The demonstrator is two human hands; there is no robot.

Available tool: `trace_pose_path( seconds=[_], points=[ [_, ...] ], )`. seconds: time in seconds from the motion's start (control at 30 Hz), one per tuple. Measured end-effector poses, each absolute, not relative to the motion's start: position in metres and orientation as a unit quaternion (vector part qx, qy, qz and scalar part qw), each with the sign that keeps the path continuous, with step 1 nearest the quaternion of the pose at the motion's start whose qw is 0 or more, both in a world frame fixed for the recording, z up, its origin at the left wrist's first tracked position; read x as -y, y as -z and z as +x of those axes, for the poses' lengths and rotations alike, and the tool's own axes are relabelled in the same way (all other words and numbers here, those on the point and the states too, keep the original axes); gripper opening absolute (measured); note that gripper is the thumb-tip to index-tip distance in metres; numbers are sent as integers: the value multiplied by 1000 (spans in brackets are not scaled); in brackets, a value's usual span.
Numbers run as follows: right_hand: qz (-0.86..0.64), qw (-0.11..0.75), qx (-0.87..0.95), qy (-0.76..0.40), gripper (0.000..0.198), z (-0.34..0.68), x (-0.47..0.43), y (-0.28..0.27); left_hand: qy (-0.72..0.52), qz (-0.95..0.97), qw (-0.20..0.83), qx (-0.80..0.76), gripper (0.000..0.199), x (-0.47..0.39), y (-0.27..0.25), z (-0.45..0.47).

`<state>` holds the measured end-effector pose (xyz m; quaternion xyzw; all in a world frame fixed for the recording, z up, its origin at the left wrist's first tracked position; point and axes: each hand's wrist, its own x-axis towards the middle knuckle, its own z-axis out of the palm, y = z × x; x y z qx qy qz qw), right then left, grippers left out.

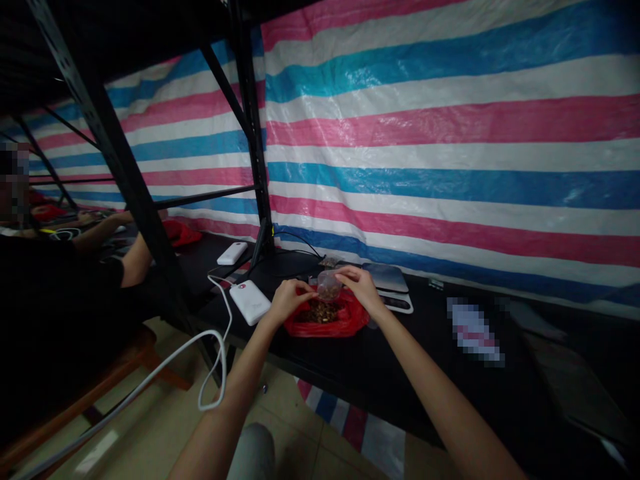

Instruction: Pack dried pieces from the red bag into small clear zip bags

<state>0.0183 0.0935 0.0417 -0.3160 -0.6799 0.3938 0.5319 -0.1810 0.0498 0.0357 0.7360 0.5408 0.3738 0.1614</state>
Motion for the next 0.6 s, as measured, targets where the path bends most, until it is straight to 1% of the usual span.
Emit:
trace_pose_path(
  seconds=[0.13, 0.27, 0.33, 0.43, 0.6],
  points=[
    [-317, 539, 672, -395, 22, 13, -92, -38, -387, 733, 156, -537, 23, -49, -35, -181],
    [-303, 532, 676, -410, 21, 8, -90, -30, -381, 738, 141, -539, 17, -52, -31, -182],
    [-296, 517, 684, -421, 22, 9, -90, -26, -385, 741, 144, -531, 16, -54, -27, -184],
    [-311, 480, 708, -414, 30, 15, -93, -21, -416, 726, 155, -525, 18, -56, -20, -188],
    [-341, 443, 743, -369, 22, 23, -93, -20, -471, 697, 162, -516, 21, -56, -16, -189]
  ],
)
